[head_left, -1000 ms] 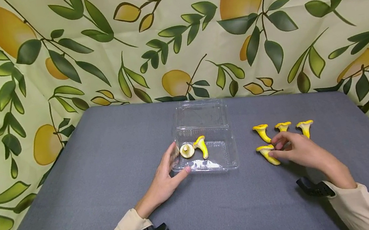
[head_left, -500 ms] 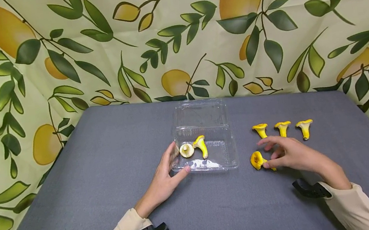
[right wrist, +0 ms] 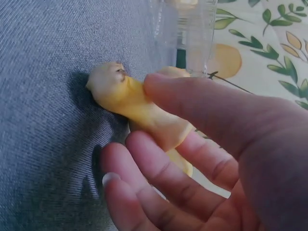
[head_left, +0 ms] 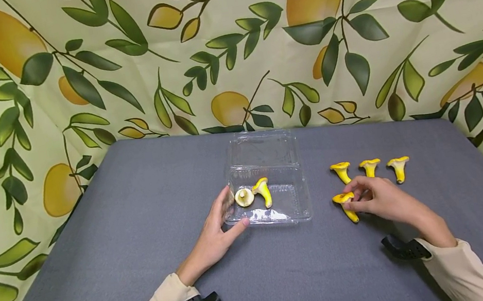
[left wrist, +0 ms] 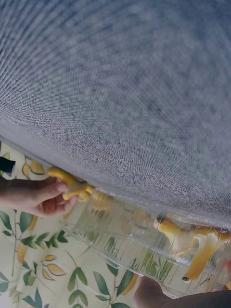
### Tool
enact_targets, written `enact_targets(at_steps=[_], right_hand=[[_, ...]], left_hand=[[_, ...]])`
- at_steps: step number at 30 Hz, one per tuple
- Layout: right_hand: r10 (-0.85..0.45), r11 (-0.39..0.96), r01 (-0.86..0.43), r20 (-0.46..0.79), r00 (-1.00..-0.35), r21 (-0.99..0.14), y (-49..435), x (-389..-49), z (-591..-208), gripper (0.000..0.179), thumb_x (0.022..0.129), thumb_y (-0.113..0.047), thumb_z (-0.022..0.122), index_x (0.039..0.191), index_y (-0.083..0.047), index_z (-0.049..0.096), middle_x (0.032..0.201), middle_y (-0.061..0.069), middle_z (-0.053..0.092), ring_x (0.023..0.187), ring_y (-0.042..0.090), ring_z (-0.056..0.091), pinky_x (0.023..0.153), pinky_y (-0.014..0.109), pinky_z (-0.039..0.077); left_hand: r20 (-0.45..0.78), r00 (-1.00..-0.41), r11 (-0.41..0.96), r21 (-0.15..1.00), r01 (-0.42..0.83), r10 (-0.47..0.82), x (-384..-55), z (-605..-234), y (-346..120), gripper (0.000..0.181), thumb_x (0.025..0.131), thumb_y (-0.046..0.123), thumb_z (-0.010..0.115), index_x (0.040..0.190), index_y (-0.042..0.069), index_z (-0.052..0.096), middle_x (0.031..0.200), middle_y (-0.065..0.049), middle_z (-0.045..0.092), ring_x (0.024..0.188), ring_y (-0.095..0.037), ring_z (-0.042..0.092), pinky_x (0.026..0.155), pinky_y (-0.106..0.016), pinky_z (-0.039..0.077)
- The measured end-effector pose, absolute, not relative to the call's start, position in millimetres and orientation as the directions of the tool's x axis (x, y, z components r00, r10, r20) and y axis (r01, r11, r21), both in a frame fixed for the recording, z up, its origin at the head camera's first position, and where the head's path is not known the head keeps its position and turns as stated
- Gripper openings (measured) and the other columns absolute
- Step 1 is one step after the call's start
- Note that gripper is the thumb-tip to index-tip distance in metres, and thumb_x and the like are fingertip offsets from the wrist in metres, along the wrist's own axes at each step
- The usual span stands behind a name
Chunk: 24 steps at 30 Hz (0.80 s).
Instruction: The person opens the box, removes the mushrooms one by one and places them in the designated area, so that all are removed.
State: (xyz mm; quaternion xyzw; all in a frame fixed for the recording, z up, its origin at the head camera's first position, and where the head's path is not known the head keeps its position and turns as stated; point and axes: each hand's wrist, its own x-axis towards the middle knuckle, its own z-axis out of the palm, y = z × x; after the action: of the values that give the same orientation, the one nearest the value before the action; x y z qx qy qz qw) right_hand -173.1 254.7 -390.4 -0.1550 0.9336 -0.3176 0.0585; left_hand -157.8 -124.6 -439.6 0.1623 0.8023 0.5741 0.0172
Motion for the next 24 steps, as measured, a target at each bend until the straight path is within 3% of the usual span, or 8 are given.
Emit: enact_targets(at_steps=[9,15,24], right_hand=[[-0.176,0.814,-0.096,-0.086,-0.981,-0.573,261.5,-174.4,-388.3,0.039,0.084,-0.032,0.079,0.106,-0.003,0.065,0.082,0.001,0.065,0.070,0.009,0.057,0.059,0.022,0.043],[-0.157,0.828,-0.085,-0.083,-0.984,-0.554,263.8,-176.3,-391.3,0.044,0.084,-0.035,0.080,0.110,-0.003,0.065,0.081,0.000,0.064,0.070,0.010,0.055,0.058,0.023,0.041],[-0.152,0.845,-0.084,-0.087,-0.985,-0.528,262.6,-177.8,-393.9,0.050,0.083,-0.040,0.079,0.113,-0.003,0.064,0.104,0.014,0.065,0.081,0.019,0.062,0.065,0.029,0.047]], left_hand=[[0.160,-0.947,0.289,0.926,0.242,0.279,-158.1,-440.2,-124.6,0.084,0.093,0.019,0.069,0.158,0.009,0.017,0.162,-0.021,0.024,0.148,-0.035,0.033,0.118,-0.054,0.033],[0.160,-0.946,0.284,0.928,0.241,0.281,-158.6,-440.8,-124.8,0.084,0.093,0.019,0.069,0.158,0.009,0.017,0.162,-0.020,0.023,0.148,-0.035,0.032,0.119,-0.054,0.032],[0.167,-0.944,0.276,0.929,0.248,0.284,-158.6,-440.4,-124.6,0.084,0.093,0.018,0.069,0.158,0.008,0.017,0.163,-0.021,0.023,0.148,-0.035,0.032,0.118,-0.055,0.033]])
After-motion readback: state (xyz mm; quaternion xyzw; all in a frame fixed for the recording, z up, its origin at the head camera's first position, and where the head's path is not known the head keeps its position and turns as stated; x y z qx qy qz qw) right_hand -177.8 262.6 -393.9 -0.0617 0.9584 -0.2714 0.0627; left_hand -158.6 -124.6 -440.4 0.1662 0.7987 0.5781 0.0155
